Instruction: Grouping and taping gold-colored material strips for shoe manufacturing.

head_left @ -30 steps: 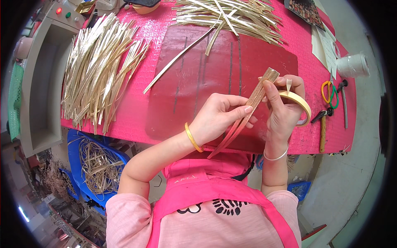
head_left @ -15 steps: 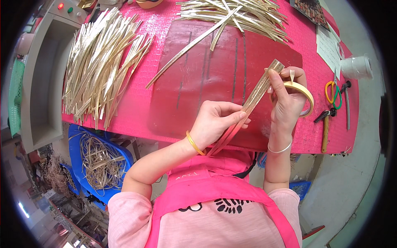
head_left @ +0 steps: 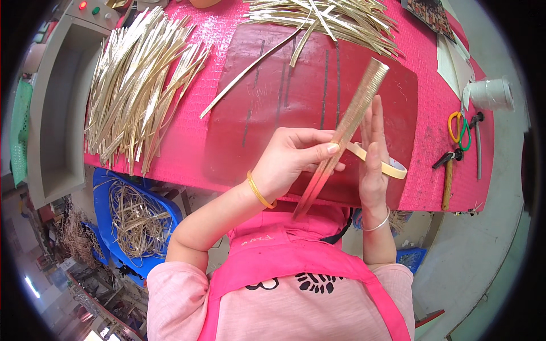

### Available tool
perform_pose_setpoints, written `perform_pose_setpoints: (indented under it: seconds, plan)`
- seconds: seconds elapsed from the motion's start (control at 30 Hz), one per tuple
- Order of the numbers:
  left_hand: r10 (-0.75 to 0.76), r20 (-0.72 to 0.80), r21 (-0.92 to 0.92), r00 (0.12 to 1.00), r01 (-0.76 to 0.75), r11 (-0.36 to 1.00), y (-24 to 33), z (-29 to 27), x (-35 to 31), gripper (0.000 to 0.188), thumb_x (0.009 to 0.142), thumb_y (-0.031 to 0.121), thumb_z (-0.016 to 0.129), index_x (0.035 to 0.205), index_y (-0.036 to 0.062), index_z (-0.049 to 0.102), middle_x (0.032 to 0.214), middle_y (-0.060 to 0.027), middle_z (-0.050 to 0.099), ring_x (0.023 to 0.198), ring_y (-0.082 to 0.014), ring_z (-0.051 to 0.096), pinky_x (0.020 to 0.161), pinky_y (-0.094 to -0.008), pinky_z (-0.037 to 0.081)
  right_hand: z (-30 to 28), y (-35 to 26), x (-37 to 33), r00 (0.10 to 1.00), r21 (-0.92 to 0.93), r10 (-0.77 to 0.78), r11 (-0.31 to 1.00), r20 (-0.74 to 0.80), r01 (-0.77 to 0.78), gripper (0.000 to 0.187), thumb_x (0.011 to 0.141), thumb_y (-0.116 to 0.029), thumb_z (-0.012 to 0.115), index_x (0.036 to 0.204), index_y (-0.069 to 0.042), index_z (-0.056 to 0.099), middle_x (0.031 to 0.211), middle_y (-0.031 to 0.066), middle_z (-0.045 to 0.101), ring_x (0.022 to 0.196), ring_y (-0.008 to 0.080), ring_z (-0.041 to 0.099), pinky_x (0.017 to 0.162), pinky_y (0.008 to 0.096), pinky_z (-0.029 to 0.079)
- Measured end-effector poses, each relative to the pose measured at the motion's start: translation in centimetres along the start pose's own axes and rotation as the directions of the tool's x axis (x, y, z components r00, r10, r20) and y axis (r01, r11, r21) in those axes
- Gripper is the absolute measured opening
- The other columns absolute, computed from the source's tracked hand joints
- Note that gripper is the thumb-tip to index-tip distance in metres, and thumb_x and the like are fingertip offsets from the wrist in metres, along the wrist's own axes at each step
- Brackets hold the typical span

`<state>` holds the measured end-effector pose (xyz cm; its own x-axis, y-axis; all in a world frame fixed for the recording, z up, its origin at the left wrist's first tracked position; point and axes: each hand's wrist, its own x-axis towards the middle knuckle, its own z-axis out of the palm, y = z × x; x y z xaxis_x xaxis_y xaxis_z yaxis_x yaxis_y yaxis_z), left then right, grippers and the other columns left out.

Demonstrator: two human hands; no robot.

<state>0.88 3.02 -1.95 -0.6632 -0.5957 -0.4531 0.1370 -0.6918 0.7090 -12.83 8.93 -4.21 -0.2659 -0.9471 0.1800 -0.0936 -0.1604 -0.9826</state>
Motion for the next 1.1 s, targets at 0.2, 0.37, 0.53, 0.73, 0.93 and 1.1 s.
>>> perform_pose_setpoints:
  seconds: [0.2, 0.37, 0.53, 0.73, 0.93, 1.1]
  plan:
    - [0.047, -0.001, 0.078, 0.999, -0.047, 0.996, -0.3, -0.5, 0.3, 0.022, 0.078, 0.012, 0.057, 0.091, -0.0056, 0.057, 0.077, -0.0096, 0.06, 0.065, -0.015, 0.06, 0.055, -0.0223, 0.047, 0.3, 0.5, -0.6, 1.0, -0.064, 0.001, 0.998, -0.018, -0.002, 0.05, 0.085, -0.031, 0.042, 0.123, 0.0, 0.031, 0.121, 0.0142, 0.04, 0.102, 0.0202, 0.046, 0.08, 0.0283, 0.035]
    - [0.095, -0.078, 0.113, 0.992, -0.086, 0.99, -0.2, -1.4, 0.7, 0.022, 0.077, 0.013, 0.057, 0.091, -0.004, 0.058, 0.082, -0.0117, 0.061, 0.068, -0.016, 0.06, 0.059, -0.0228, 0.047, -1.1, 1.1, -1.1, 0.997, -0.482, -0.067, 0.873, 0.035, 0.076, 0.017, 0.083, -0.016, 0.048, 0.075, -0.001, 0.047, 0.069, 0.0039, 0.048, 0.064, 0.0127, 0.044, 0.057, 0.0256, 0.033]
    - [0.14, -0.071, 0.112, 0.988, -0.132, 0.985, 0.1, -1.4, 0.6, 0.02, 0.078, 0.012, 0.056, 0.092, -0.0026, 0.057, 0.08, -0.0103, 0.061, 0.069, -0.0157, 0.06, 0.06, -0.0228, 0.048, -0.4, -0.2, -0.2, 0.992, -0.086, 0.119, 0.99, 0.039, -0.115, 0.016, 0.08, -0.012, 0.053, 0.069, -0.001, 0.049, 0.055, -0.0009, 0.042, 0.049, 0.006, 0.037, 0.045, 0.0208, 0.028]
    - [0.179, -0.06, 0.108, 0.982, -0.172, 0.979, -0.2, -1.3, 0.1, 0.021, 0.078, 0.011, 0.056, 0.094, -0.0032, 0.056, 0.079, -0.0093, 0.06, 0.068, -0.0147, 0.06, 0.059, -0.0224, 0.048, 1.0, -0.3, 1.1, 0.984, -0.086, 0.163, 0.984, 0.074, -0.157, 0.016, 0.078, -0.013, 0.057, 0.069, -0.001, 0.052, 0.055, 0.0012, 0.052, 0.051, 0.0036, 0.044, 0.044, 0.0195, 0.034]
    - [0.235, -0.008, 0.167, 0.972, -0.23, 0.959, -0.5, -1.2, -0.2, 0.021, 0.08, 0.009, 0.053, 0.094, -0.0064, 0.055, 0.081, -0.0088, 0.059, 0.068, -0.0118, 0.058, 0.059, -0.0201, 0.047, 1.3, -0.3, 1.2, 0.975, -0.127, 0.22, 0.968, 0.015, -0.216, 0.019, 0.077, -0.013, 0.057, 0.065, 0.0, 0.051, 0.056, 0.0023, 0.053, 0.052, 0.0072, 0.047, 0.046, 0.0222, 0.036]
    - [0.251, -0.086, -0.054, 0.964, -0.256, 0.965, -0.4, -0.7, 0.0, 0.021, 0.082, 0.011, 0.051, 0.096, -0.0043, 0.053, 0.075, -0.0087, 0.058, 0.059, -0.0104, 0.056, 0.054, -0.0199, 0.046, 1.2, 0.2, 1.0, 0.997, -0.433, -0.071, 0.9, -0.013, 0.059, 0.019, 0.074, -0.019, 0.059, 0.069, -0.002, 0.051, 0.057, -0.0004, 0.05, 0.061, 0.0118, 0.05, 0.075, 0.0326, 0.038]
